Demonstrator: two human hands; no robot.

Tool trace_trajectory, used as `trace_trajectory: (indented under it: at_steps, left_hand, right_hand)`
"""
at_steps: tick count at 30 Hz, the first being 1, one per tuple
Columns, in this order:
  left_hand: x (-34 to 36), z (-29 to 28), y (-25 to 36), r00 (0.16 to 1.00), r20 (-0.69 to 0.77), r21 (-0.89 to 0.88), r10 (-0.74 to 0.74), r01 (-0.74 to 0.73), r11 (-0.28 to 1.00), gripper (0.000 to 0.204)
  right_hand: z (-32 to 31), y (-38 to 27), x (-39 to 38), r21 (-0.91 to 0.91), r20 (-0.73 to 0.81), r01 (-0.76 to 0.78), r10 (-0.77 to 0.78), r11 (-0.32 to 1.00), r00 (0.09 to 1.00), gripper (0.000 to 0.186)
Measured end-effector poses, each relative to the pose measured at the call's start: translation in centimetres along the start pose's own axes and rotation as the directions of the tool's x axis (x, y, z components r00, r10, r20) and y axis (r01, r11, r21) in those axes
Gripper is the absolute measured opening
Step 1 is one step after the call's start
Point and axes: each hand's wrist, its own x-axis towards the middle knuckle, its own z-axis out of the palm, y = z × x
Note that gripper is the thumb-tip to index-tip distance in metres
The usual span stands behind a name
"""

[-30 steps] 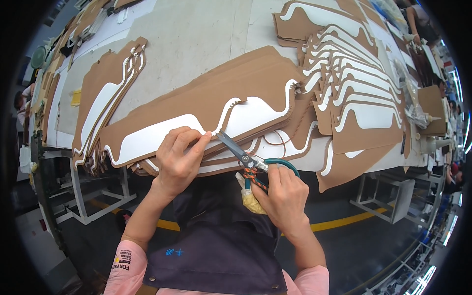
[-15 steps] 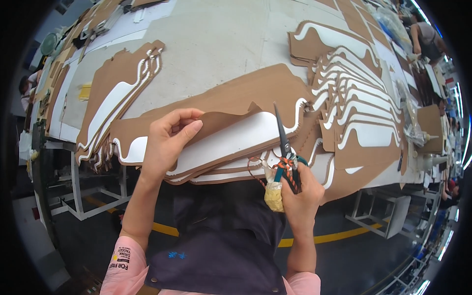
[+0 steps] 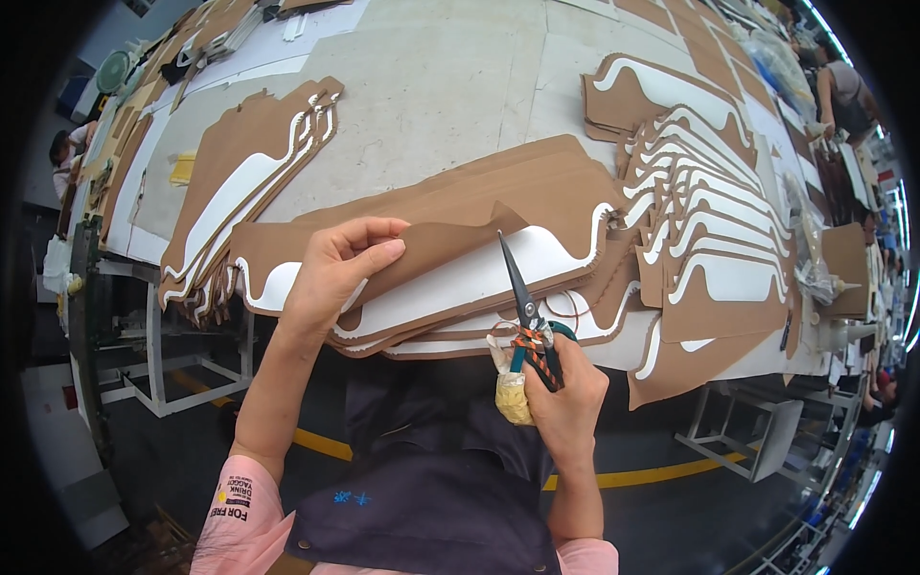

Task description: Trimming excess material from leather panels using scissors in a factory setting.

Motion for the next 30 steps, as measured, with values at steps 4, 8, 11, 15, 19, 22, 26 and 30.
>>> trace_trajectory:
  at_steps: [4,8,11,15,19,22,26,30]
  left_hand:
    - [-0.4,0.0,-0.4,1.000,0.014,-0.020,0.001,-0.001,1.000,0.027]
    - [-1.0,0.0,-0.5,0.999,0.043,-0.032,0.002,0.000,0.999,0.027]
    - [-1.2,-0.4,-1.8,0.997,0.042,-0.052,0.066,-0.063,0.997,0.027]
    - [-2.6,0.7,-1.3,0.948,0.042,0.168,0.316,-0.319,0.933,0.026]
    - [-3.8,-0.9,-1.9,0.811,0.159,0.663,0.562,-0.510,0.548,0.029]
    - [-4.8,-5.0,-3.1,0.754,0.206,0.771,0.624,-0.518,0.371,0.039]
    - [-5.3,-11.5,-3.0,0.733,0.165,0.834,0.660,-0.460,0.303,0.030]
    - [-2.8,-17.1,3.0,0.771,0.131,0.919,0.624,-0.330,0.215,0.023]
  right_hand:
    - [0.3,-1.0,0.6,0.078,-0.039,0.030,-0.027,0.997,0.999,0.028]
    - [0.7,-2.7,1.7,0.152,-0.026,0.057,-0.053,0.987,0.998,0.028]
    - [2.2,-4.5,3.4,0.331,-0.040,0.108,-0.100,0.937,0.994,0.026]
    - [4.1,-6.9,6.1,0.330,0.016,0.228,-0.247,0.916,0.969,0.036]
    - [5.4,-6.8,7.3,0.196,0.067,0.231,-0.248,0.953,0.966,0.029]
    - [4.7,-6.1,7.3,0.452,0.027,0.158,-0.190,0.878,0.981,0.032]
    - [4.4,-7.7,9.4,0.592,-0.061,0.191,-0.192,0.783,0.979,0.038]
    - [7.0,-9.9,14.7,0.685,-0.010,0.190,-0.251,0.703,0.968,0.038]
